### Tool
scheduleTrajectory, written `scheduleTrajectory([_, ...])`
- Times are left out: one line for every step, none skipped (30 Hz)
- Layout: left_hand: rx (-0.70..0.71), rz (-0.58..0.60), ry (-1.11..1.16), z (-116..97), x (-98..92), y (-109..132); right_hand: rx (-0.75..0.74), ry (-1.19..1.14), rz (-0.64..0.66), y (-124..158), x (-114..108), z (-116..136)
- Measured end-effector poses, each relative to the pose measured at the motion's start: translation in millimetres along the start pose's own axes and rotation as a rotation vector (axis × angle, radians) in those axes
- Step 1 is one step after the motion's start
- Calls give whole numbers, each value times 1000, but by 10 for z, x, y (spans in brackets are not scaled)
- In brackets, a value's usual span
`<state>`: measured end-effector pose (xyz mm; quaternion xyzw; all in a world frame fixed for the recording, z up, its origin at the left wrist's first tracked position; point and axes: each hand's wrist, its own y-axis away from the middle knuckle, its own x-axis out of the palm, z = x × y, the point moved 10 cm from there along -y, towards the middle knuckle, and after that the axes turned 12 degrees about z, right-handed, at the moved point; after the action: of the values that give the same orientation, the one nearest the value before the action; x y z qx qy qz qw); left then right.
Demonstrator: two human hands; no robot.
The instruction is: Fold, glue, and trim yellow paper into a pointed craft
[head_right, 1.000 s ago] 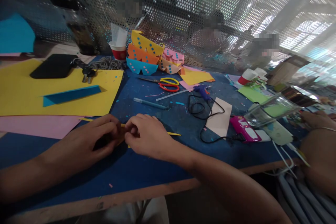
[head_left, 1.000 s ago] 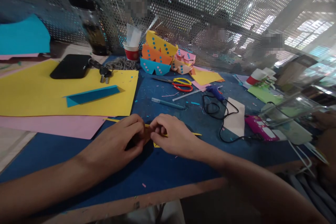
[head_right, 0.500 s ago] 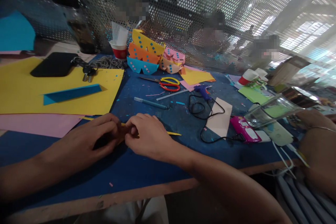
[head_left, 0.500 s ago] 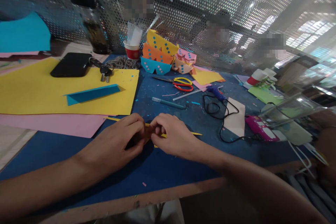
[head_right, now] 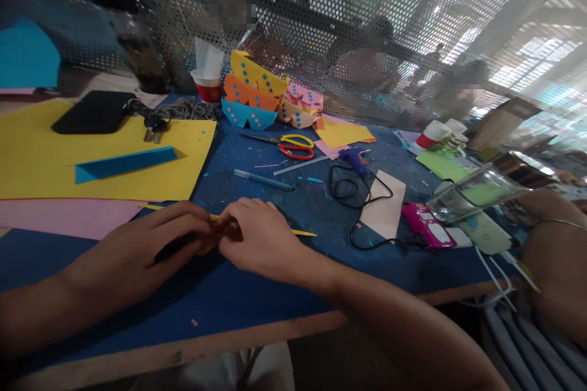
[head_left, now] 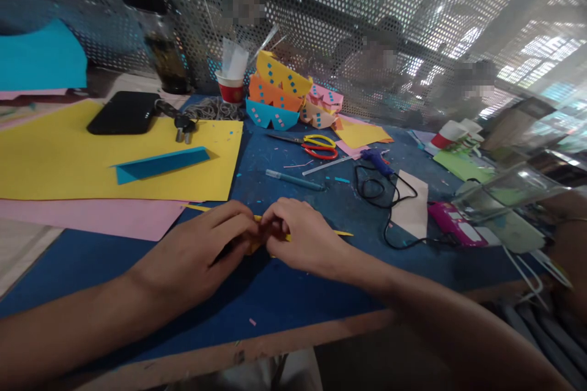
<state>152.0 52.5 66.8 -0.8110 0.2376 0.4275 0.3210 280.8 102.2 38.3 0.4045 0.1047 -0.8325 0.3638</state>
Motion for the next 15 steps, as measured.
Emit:
scheduleTrajectory([27, -8, -23, -31, -14, 21, -1, -7, 6, 0, 4, 1])
scheduleTrajectory([53, -5, -52, -60, -17, 44, 0, -13, 11, -1, 8, 2])
scheduleTrajectory([80, 5, -83, -87, -13, 70, 2, -17, 14, -2, 9, 2])
scheduleTrajectory([100, 26, -112, -103, 0, 96, 4, -19, 14, -2, 9, 4])
scheduleTrajectory([111, 49, -136, -109, 15, 121, 6, -21, 12, -2, 6, 6])
scheduleTrajectory([114, 67, -155, -103, 26, 144, 8, -24, 10, -2, 3, 8])
scheduleTrajectory([111, 84, -166, -91, 35, 163, 9, -27, 10, -3, 1, 10])
scheduleTrajectory([106, 93, -173, -78, 39, 177, 11, -29, 10, -3, 0, 11])
scheduleTrajectory([106, 89, -178, -70, 33, 187, 13, -31, 11, -3, -1, 12])
scheduleTrajectory([113, 87, -185, -71, 32, 192, 14, -31, 10, -2, -3, 12])
scheduleTrajectory([128, 81, -198, -84, 32, 192, 15, -31, 9, 0, -6, 11])
scheduleTrajectory([145, 78, -218, -101, 38, 189, 15, -29, 9, 1, -7, 9])
scheduleTrajectory([162, 68, -243, -122, 40, 185, 15, -29, 7, 3, -9, 6])
scheduleTrajectory([177, 51, -270, -145, 37, 180, 13, -30, 7, 5, -9, 4])
scheduleTrajectory([191, 35, -297, -168, 35, 177, 10, -33, 5, 6, -9, 2])
